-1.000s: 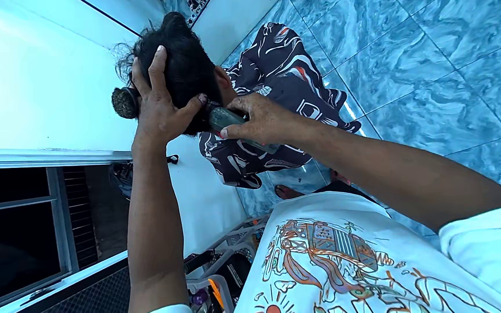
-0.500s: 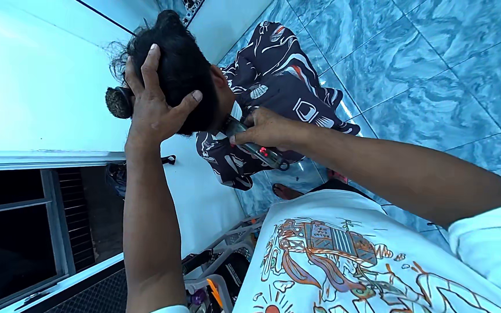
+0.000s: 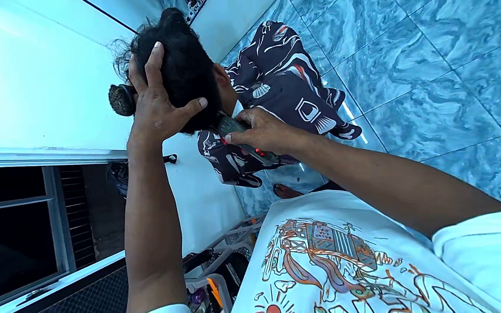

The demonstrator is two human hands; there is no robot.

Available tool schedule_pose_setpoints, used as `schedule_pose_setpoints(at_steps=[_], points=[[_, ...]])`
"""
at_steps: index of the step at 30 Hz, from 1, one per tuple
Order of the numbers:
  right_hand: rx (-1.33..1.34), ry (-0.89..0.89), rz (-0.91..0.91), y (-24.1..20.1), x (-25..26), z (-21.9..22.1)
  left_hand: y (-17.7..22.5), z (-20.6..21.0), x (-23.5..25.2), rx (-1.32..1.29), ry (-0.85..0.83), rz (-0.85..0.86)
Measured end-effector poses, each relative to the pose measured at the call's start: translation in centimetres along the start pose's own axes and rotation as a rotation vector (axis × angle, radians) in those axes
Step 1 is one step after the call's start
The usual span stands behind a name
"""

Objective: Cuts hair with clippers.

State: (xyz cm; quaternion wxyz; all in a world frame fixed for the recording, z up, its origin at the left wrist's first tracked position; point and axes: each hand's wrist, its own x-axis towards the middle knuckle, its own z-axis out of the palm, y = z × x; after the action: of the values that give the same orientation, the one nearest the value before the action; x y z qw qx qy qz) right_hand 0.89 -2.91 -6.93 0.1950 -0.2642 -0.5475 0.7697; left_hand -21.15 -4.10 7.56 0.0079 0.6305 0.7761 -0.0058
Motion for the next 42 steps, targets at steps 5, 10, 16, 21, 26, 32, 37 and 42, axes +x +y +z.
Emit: schedule_pose_setpoints(at_steps=[5,10,16,21,26,32,37,42], points=[[0.032,0.027,-0.043,0.6,0.1,0.1,0.0,0.1,0.0,0.011,0.004,0.014],[-0.057,0.042,0.024,0.2,0.0,0.4,0.0,-0.1,-0.1,0.009,-0.003,0.005],[-0.048,0.001,-0.141,0.2,0.1,0.3,-0.2,-0.2,0.0,0.008,-0.019,0.021],[-0.1,0.053,-0.025,0.7,0.1,0.5,-0.3,-0.8,0.0,-0.006,-0.078,0.043],[-0.122,0.046,-0.062,0.2,-0.1,0.8,-0.4,-0.8,0.0,-0.009,-0.081,0.052],[-0.101,0.049,-0.188,0.1,-0.1,1.1,-0.3,-1.0,0.1,-0.01,-0.105,0.052],[-0.106,0.102,0.011,0.5,-0.2,1.7,-0.3,-1.2,0.2,-0.008,-0.122,0.05],[-0.097,0.096,-0.2,0.0,-0.2,2.0,-0.4,-1.2,0.2,-0.007,-0.124,0.054]])
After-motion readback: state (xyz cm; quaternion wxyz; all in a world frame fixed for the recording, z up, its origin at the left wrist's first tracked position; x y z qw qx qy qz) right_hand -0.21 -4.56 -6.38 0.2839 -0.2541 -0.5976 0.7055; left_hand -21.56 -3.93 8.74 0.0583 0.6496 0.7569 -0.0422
